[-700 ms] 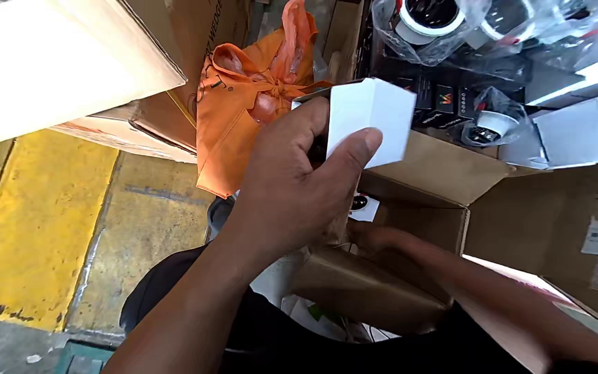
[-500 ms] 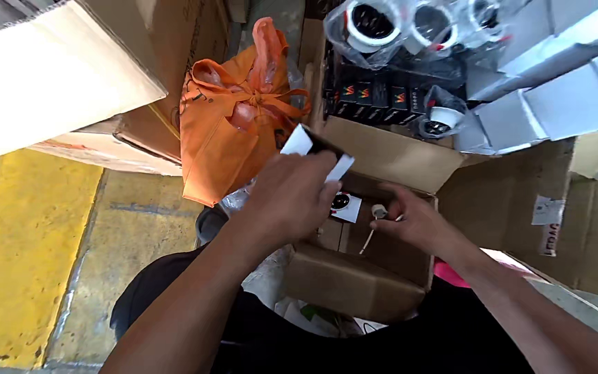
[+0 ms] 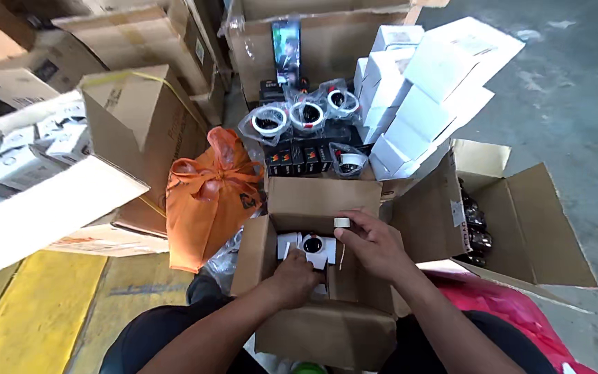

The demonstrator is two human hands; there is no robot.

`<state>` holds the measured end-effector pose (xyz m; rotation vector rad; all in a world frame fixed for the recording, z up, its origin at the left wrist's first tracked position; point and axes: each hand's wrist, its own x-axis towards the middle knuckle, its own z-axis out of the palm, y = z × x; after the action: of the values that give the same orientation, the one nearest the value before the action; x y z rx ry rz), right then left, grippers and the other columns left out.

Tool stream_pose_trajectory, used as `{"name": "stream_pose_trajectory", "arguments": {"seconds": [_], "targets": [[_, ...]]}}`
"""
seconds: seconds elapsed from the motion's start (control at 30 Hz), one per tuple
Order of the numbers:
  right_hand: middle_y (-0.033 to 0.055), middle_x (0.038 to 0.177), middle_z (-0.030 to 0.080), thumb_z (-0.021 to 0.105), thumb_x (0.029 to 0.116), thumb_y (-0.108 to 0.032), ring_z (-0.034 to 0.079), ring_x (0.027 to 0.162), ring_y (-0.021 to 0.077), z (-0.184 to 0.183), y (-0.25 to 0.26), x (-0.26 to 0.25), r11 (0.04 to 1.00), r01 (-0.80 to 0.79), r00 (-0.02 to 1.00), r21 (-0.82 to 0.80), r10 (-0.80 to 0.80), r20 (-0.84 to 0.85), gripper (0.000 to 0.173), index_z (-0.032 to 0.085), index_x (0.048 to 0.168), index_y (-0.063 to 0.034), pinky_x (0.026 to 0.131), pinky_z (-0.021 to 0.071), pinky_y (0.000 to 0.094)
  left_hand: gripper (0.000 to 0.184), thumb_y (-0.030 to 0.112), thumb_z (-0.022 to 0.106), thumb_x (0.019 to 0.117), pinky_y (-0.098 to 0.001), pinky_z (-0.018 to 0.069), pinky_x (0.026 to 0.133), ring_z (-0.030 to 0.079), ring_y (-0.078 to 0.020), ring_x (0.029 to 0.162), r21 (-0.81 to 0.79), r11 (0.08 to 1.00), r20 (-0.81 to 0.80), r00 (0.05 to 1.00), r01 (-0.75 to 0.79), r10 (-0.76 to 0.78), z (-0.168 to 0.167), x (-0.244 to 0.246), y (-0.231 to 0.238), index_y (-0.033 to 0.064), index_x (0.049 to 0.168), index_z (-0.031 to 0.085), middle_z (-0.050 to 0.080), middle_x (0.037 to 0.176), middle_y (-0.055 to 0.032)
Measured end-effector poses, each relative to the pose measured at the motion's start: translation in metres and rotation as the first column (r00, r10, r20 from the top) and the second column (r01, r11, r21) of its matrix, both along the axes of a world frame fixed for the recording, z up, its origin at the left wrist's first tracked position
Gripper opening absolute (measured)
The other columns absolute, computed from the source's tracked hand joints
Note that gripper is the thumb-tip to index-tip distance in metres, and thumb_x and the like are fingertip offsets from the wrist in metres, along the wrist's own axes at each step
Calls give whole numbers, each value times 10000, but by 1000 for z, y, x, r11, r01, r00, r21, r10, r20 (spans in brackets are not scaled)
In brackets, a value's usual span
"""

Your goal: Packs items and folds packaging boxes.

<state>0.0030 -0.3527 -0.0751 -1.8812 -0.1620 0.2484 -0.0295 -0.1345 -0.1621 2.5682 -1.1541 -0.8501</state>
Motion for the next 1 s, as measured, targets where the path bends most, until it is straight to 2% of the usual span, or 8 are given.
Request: {"name": "stream_pose_trajectory", "arguments": {"seconds": [0.13,0.23,0.37,0.47,0.57,0.67,0.83,1.0], "targets": [[54,1038,726,612,1000,-181,686,882,109,6,-3,15,979,31,993,202,-7,-117,311,659,1275,-44,803,569,292,255,249,627,988,-656,386,1080,618,-437,1164,22,1000,-42,999,11,-10,-7,9,-5,43,1111,713,700,1119,-219],[91,1078,707,545,1023,-176,693,906,156,8,-5,22,967,35,989,253,2,-147,422,542,1418,-29,821,586,331,439,456,632,979,-657,507,931,691,-404,1029,-88,975,58,976,-204,210,20,33,4,27,1022,719,726,1010,-201],[107,1036,727,591,1018,-119,729,862,202,19,-2,22,931,105,987,350,-56,-148,428,461,1415,-25,760,619,347,403,322,543,1026,-569,528,989,649,-361,1173,-467,723,421,591,-509,688,94,103,38,32,1277,666,678,1237,-200],[99,985,738,612,1012,-107,726,828,189,16,-1,28,927,108,988,360,-60,-143,328,530,1316,-16,737,610,328,616,228,722,918,-663,471,1007,558,-470,1256,-607,620,516,346,-497,783,137,167,57,27,1457,499,560,1380,-274],[71,1017,707,588,1029,-167,676,830,140,11,0,35,961,29,997,274,-8,-75,364,605,1374,-54,733,573,299,575,219,759,908,-685,360,1116,447,-489,1381,-504,709,576,421,-493,701,159,210,66,50,1421,559,524,1440,-273],[58,1064,723,591,1028,-180,675,862,102,12,5,40,964,5,1000,264,-4,-4,361,637,1368,-67,770,563,273,216,160,578,1010,-625,462,1030,649,-402,1139,-431,764,611,468,-480,638,176,221,65,31,1077,738,726,1085,-191],[70,1119,729,601,1016,-150,690,909,94,17,19,37,928,-71,993,366,31,115,365,642,1355,-23,826,579,258,190,222,592,1020,-608,560,671,698,-325,763,-485,754,601,457,-444,656,192,164,42,79,1033,716,707,856,-130],[34,948,726,643,992,-181,681,790,101,13,41,22,957,-101,993,273,82,79,341,653,1305,-46,729,583,280,243,328,616,1002,-532,574,718,686,-225,731,-455,672,262,633,-585,728,151,90,30,110,1038,717,703,799,-55]]}}
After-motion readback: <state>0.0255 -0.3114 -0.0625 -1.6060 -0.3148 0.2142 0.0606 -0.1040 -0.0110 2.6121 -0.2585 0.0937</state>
